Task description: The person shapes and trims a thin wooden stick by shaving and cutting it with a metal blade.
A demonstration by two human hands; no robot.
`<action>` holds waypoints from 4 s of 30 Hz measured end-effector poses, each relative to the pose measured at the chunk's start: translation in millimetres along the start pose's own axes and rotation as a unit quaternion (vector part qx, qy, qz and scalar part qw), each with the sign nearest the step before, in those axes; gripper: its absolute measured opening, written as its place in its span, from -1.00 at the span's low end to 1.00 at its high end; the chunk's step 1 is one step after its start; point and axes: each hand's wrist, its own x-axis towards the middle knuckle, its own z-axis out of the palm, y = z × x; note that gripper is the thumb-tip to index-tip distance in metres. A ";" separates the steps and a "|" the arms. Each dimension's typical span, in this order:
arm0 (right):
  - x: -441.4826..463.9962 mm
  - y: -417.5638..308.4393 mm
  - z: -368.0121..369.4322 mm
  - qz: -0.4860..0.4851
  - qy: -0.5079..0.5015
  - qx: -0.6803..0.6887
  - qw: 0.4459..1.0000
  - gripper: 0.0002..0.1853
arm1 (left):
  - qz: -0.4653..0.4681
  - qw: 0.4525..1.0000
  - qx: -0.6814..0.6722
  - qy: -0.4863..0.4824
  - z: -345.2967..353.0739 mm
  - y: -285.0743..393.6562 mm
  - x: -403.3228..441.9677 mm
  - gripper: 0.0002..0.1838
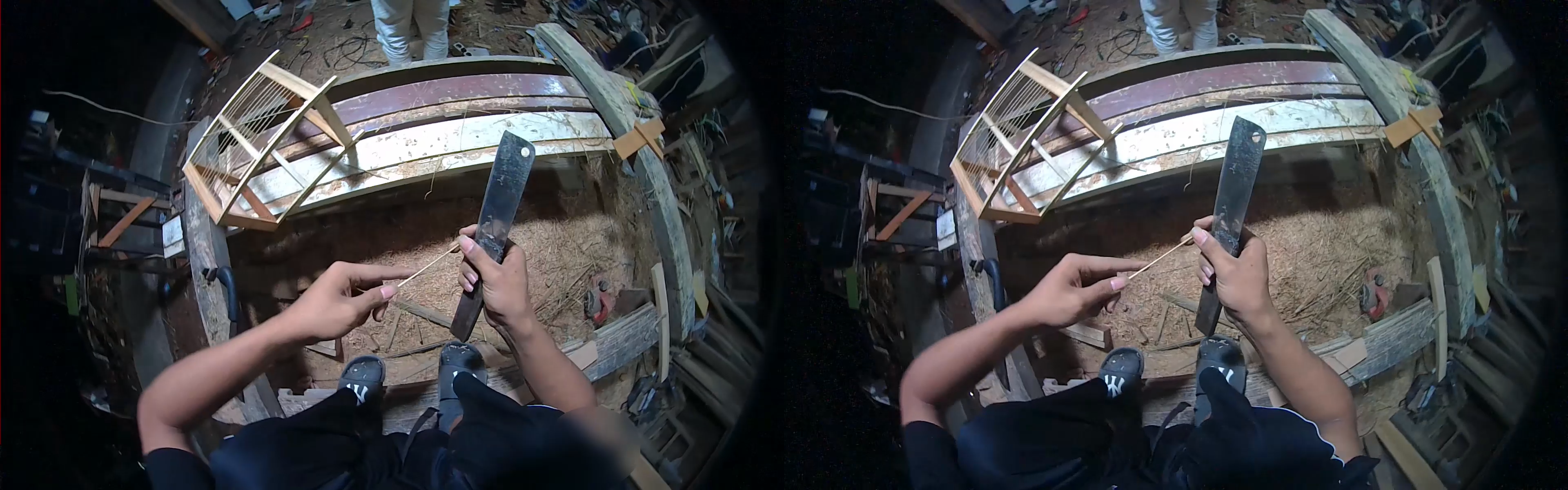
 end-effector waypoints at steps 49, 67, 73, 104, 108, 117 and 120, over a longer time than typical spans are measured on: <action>-40.7 44.1 29.5 -0.337 -0.167 -0.399 0.836 -0.52 | 0.037 0.917 -0.391 0.066 38.9 -61.9 -8.6 -0.48; -36.3 38.4 32.7 -0.299 -0.214 -0.423 0.828 -0.49 | -0.004 0.912 -0.408 0.049 30.1 -69.9 -13.3 -0.39; -48.1 38.4 40.8 -0.251 -0.227 -0.417 0.843 -0.50 | 0.033 0.903 -0.421 0.082 30.0 -75.6 -16.8 -0.34; -29.9 83.0 39.9 -0.274 -0.199 -0.442 0.830 -0.49 | -0.042 0.874 -0.476 0.087 23.2 -105.2 -28.5 -0.65; -42.9 76.9 45.7 -0.284 -0.238 -0.418 0.829 -0.50 | -0.054 0.884 -0.454 0.101 25.4 -102.7 -32.0 -0.56; -41.5 76.1 41.6 -0.262 -0.236 -0.441 0.825 -0.50 | -0.053 0.886 -0.439 0.139 29.0 -110.9 -32.9 -0.48; -21.5 85.1 31.1 -0.286 -0.159 -0.447 0.833 -0.47 | -0.028 0.882 -0.460 0.100 29.4 -110.5 -28.9 -0.58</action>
